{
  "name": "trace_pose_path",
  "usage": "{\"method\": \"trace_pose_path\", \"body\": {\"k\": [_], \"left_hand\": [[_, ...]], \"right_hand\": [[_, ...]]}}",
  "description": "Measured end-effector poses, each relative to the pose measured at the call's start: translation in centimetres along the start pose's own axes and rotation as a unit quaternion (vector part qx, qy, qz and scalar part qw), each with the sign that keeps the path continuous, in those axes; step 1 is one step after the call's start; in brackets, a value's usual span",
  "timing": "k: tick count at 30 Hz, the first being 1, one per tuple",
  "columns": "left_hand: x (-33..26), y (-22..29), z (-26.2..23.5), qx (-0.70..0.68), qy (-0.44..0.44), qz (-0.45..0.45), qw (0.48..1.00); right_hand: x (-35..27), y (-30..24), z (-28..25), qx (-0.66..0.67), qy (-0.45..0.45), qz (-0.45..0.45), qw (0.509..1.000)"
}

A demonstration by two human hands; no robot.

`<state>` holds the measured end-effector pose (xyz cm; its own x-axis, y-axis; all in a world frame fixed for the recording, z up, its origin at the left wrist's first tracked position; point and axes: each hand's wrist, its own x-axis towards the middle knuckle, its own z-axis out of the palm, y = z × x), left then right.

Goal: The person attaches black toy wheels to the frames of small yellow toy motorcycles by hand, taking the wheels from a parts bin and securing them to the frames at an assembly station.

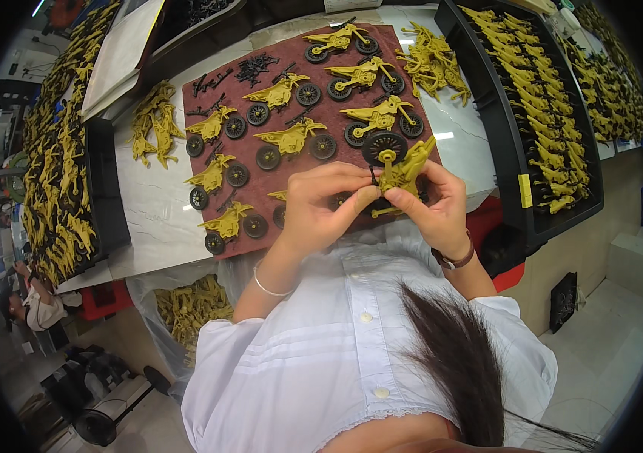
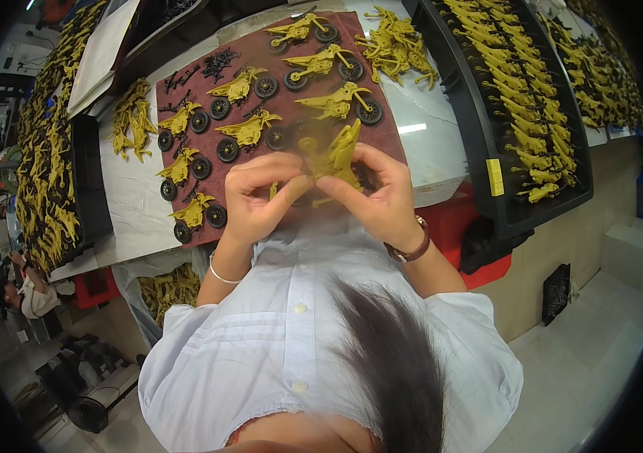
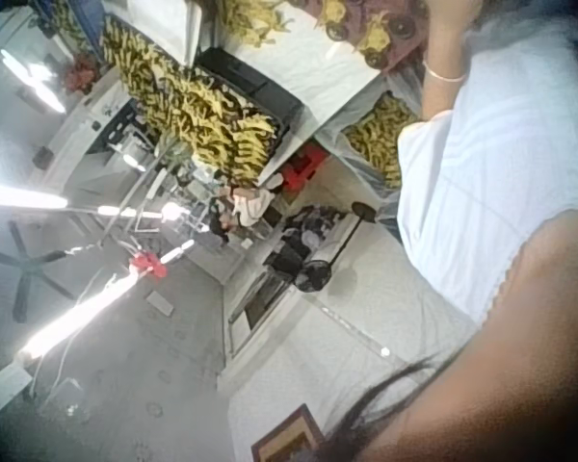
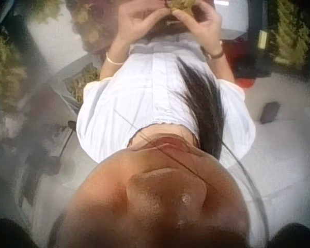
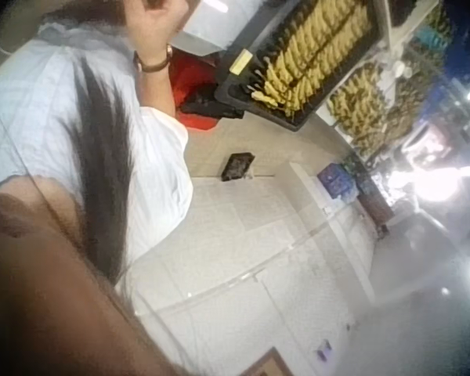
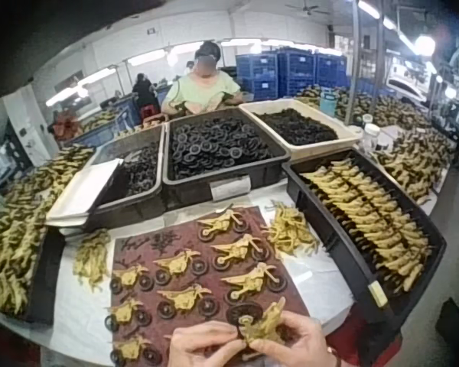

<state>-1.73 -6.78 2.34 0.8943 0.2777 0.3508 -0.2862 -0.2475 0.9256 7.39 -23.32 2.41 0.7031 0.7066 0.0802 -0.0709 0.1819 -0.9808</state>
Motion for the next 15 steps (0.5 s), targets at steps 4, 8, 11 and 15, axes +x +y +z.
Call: {"method": "trace_pose_path", "body": {"k": [4,8,11,15], "left_hand": [[0.2,-0.4,-0.8,-0.055,-0.031,-0.049,0.997],[1.5,0.9,-0.9,-0.078,-0.014,-0.053,0.995],[2.0,1.9,-0.8,-0.036,-0.039,-0.098,0.994],[1.9,1.5,-0.8,-0.109,-0.011,-0.069,0.992]], "right_hand": [[0.6,-0.2,-0.8,-0.043,-0.041,-0.013,0.998],[1.0,-0.4,-0.8,-0.144,-0.066,-0.053,0.986],[1.1,-0.5,-0.6,-0.258,-0.088,-0.089,0.958],[1.0,-0.5,-0.5,-0.218,-0.057,-0.061,0.972]]}}
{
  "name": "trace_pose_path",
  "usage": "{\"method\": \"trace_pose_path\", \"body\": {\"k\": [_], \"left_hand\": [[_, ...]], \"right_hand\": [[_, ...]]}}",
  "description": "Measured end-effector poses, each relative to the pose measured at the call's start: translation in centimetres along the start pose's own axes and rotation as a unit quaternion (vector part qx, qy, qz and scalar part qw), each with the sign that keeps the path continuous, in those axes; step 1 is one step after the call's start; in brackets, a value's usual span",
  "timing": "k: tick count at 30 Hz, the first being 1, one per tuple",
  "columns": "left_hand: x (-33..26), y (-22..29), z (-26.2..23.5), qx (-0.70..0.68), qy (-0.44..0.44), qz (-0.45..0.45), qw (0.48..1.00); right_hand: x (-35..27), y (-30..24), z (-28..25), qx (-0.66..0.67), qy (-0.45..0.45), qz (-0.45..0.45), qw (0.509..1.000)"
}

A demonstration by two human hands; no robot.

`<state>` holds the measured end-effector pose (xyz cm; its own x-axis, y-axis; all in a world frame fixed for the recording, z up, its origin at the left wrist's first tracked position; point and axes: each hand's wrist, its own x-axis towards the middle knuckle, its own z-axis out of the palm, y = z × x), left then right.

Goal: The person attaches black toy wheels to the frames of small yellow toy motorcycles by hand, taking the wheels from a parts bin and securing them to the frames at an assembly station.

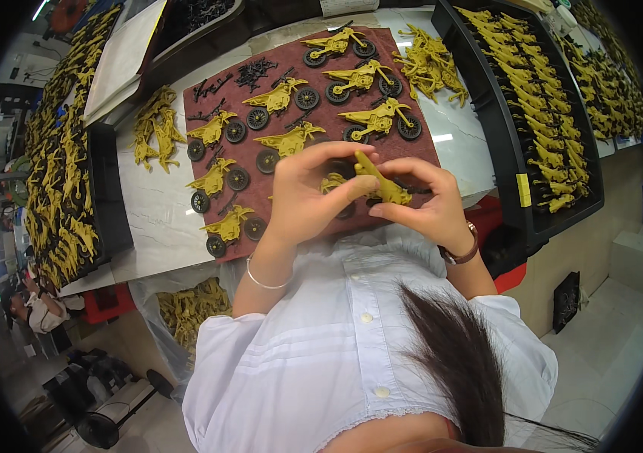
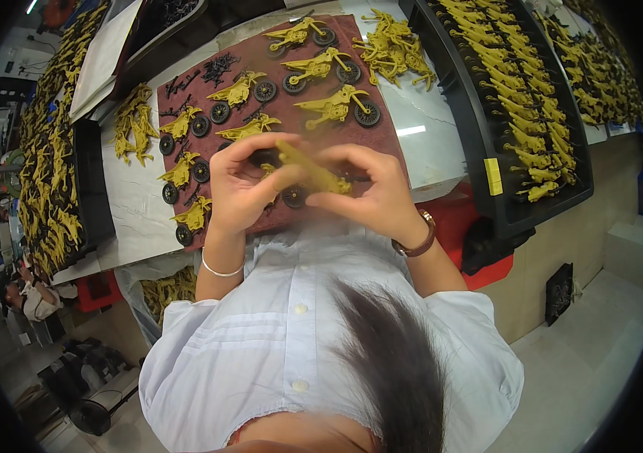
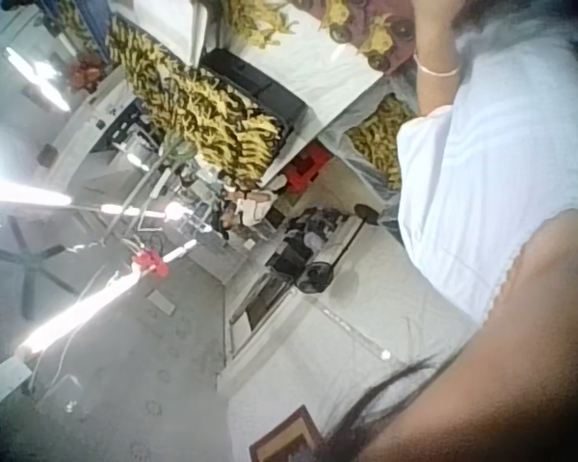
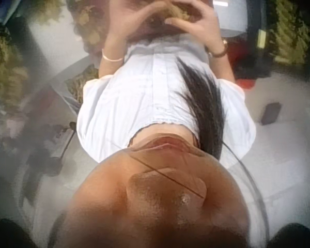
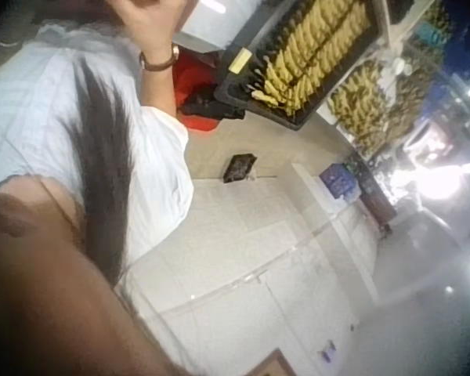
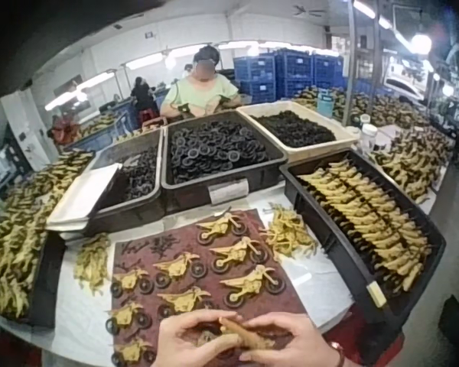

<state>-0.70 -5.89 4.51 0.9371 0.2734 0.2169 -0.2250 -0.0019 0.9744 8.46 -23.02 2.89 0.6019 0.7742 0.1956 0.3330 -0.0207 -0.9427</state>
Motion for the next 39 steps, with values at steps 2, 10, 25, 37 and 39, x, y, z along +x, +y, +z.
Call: {"method": "trace_pose_path", "body": {"k": [2,10,25,37,39], "left_hand": [[-0.1,-0.8,0.0,-0.051,0.020,0.002,0.998],[-0.3,-2.1,0.4,-0.106,0.072,-0.050,0.990],[0.2,-4.1,1.5,0.212,-0.063,-0.112,0.969],[1.8,-4.7,-4.2,0.617,0.127,0.066,0.774],[0.7,-5.1,-6.9,0.668,0.137,0.001,0.732]], "right_hand": [[-0.3,0.5,0.2,0.151,0.062,0.038,0.986],[-0.3,1.3,-1.1,0.237,0.063,0.072,0.967],[-0.5,3.0,-2.9,0.133,0.067,0.039,0.988],[1.3,5.4,-5.7,-0.275,0.199,0.033,0.940],[4.4,5.3,-6.3,-0.320,0.235,-0.019,0.918]]}}
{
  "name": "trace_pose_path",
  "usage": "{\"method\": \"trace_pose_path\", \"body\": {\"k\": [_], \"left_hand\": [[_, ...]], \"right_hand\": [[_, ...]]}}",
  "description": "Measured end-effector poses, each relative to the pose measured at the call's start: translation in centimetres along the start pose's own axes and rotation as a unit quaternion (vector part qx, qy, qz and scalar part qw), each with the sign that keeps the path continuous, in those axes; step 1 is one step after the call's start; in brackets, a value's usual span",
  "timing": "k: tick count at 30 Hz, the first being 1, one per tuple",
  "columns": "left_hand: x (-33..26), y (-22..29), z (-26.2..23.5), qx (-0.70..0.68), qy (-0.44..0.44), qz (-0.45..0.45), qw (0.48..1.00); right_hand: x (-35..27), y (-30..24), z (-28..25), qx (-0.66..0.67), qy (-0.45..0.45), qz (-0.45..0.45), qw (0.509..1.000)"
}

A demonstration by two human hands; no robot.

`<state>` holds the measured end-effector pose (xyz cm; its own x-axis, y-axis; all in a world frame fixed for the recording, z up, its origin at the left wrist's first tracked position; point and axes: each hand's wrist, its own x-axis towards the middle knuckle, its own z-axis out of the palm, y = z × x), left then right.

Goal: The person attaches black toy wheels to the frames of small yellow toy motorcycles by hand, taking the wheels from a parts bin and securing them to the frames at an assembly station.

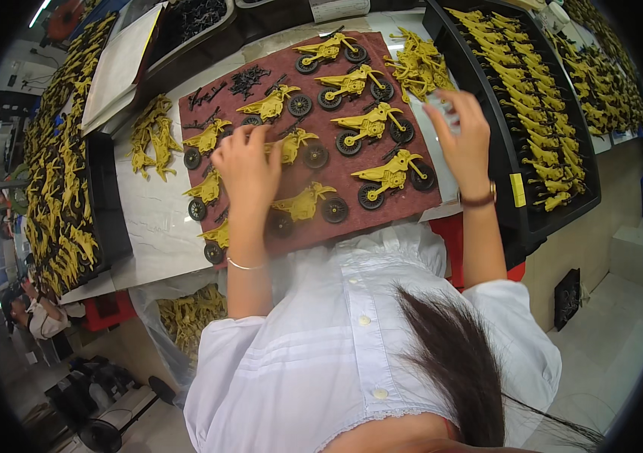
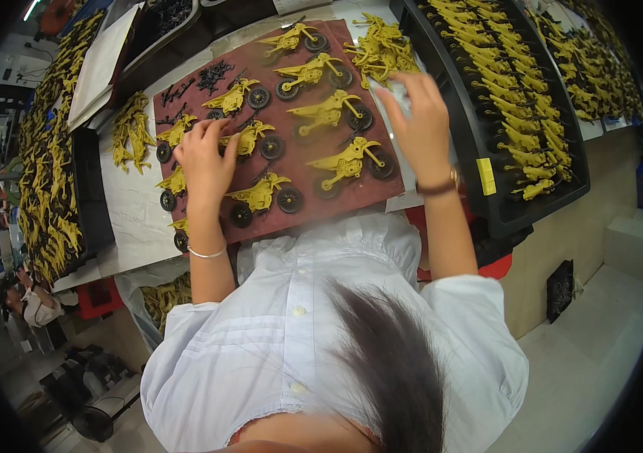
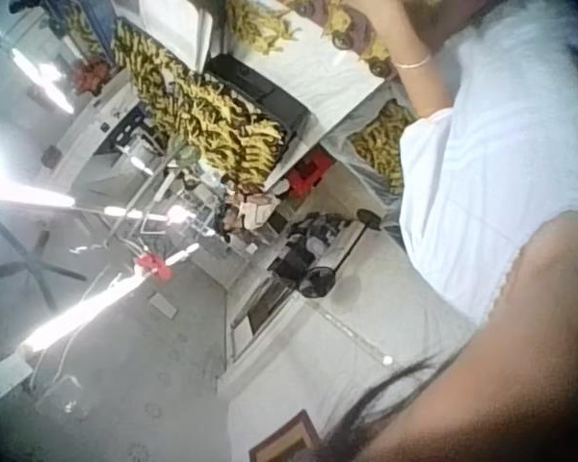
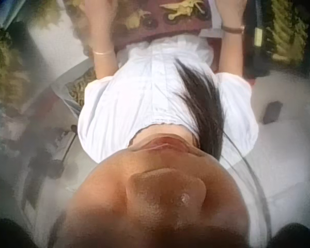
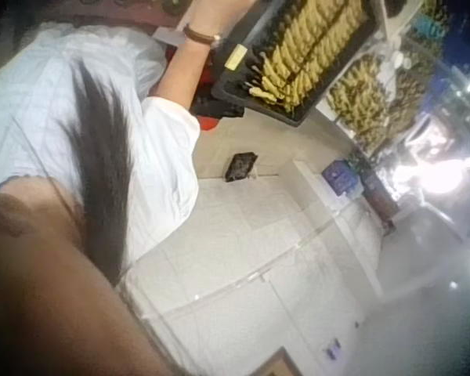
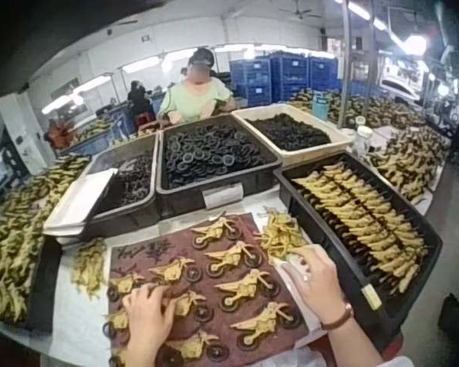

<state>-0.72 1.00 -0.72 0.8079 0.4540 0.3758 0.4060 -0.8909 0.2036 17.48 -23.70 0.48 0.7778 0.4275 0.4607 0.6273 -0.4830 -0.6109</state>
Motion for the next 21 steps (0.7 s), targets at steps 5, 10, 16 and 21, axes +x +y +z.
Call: {"method": "trace_pose_path", "body": {"k": [5,10,16,21], "left_hand": [[-0.7,-2.1,-0.3,-0.010,-0.059,-0.021,0.998],[-1.0,-2.8,-0.9,-0.092,-0.077,-0.043,0.992],[-0.4,-2.8,-0.7,-0.382,-0.096,-0.056,0.917],[0.0,-1.9,-1.0,-0.469,-0.193,-0.160,0.847]], "right_hand": [[5.6,3.6,4.2,-0.194,0.059,-0.121,0.972],[6.8,5.5,5.3,-0.184,-0.015,-0.085,0.979],[6.2,5.1,5.0,-0.184,0.003,-0.129,0.974],[6.3,5.3,4.3,-0.158,-0.054,-0.103,0.981]]}}
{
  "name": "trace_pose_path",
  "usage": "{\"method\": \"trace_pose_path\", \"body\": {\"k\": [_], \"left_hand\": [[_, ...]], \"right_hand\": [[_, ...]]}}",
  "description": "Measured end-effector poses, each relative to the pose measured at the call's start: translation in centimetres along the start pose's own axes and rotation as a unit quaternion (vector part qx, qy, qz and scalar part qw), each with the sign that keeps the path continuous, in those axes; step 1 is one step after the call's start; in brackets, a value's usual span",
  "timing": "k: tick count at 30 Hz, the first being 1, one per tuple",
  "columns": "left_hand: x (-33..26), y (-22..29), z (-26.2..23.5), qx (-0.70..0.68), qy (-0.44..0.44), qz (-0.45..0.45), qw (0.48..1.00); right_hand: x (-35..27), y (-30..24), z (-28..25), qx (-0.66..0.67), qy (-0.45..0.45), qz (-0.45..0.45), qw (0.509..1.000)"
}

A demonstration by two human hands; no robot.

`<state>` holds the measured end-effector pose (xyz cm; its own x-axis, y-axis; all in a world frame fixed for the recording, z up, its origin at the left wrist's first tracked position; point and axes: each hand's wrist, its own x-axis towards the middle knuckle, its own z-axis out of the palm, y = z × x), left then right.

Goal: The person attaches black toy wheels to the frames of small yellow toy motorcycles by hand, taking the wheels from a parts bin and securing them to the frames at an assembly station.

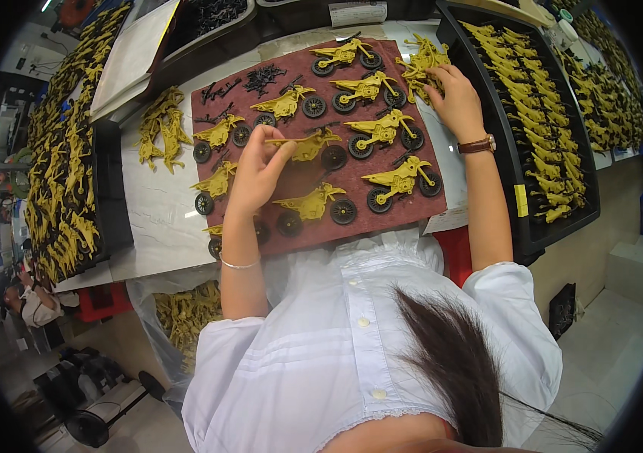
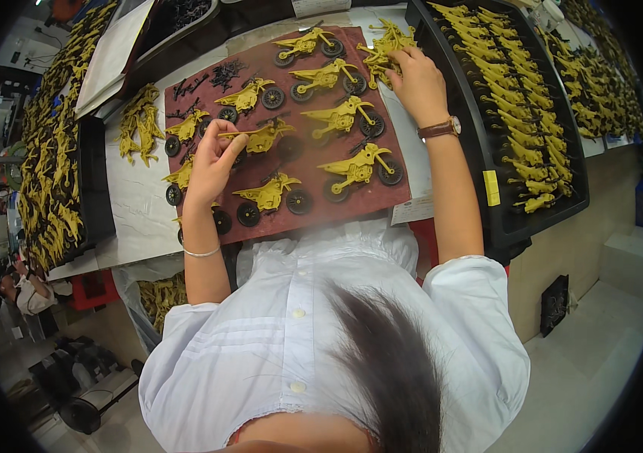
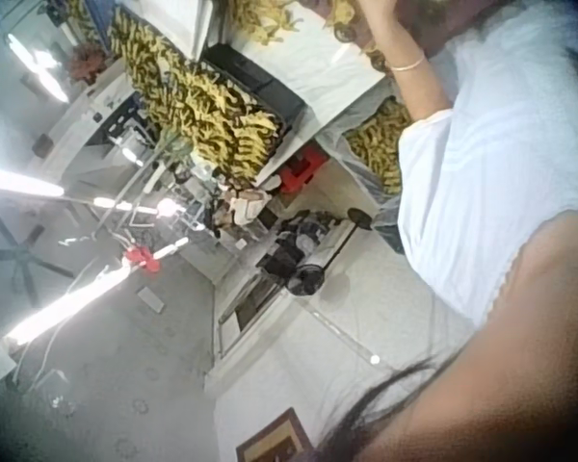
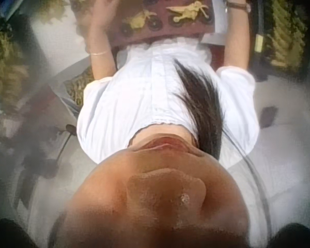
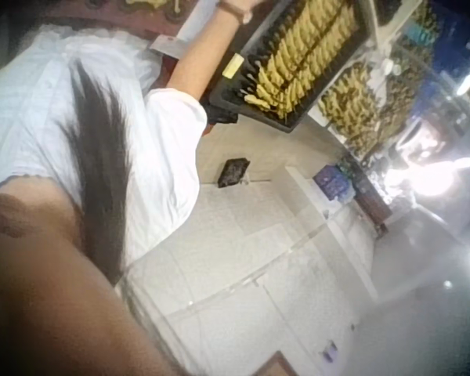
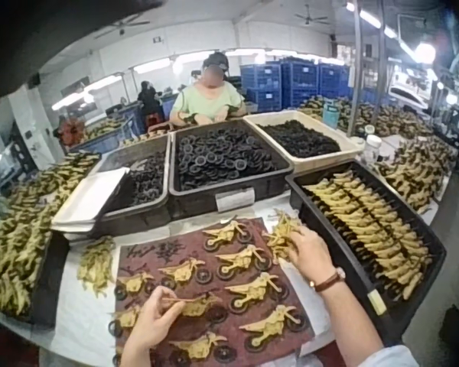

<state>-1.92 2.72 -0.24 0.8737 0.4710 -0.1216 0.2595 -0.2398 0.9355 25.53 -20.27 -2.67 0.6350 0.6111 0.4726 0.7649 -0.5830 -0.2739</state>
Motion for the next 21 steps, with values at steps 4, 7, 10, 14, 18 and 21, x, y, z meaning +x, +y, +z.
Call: {"method": "trace_pose_path", "body": {"k": [4,7,10,14,18,21], "left_hand": [[0.3,-0.5,0.1,-0.231,0.034,-0.036,0.972],[0.0,-0.6,-0.2,-0.367,0.049,-0.057,0.927],[-0.8,-0.4,-0.4,-0.453,0.033,-0.047,0.890],[-1.7,-0.5,-0.1,-0.518,-0.034,-0.048,0.853],[-2.4,-0.5,0.7,-0.591,-0.064,-0.052,0.803],[-2.7,-0.1,1.1,-0.611,-0.080,-0.058,0.785]], "right_hand": [[0.1,0.4,0.1,0.012,-0.016,0.030,0.999],[-0.1,0.7,0.1,0.018,0.010,0.030,0.999],[-0.3,-0.3,-0.5,0.065,0.086,0.038,0.994],[-1.4,-2.5,-1.2,0.257,0.140,0.087,0.952],[-2.5,-2.2,-0.1,0.300,0.027,0.144,0.943],[-3.0,-2.6,-0.5,0.255,0.006,0.120,0.959]]}}
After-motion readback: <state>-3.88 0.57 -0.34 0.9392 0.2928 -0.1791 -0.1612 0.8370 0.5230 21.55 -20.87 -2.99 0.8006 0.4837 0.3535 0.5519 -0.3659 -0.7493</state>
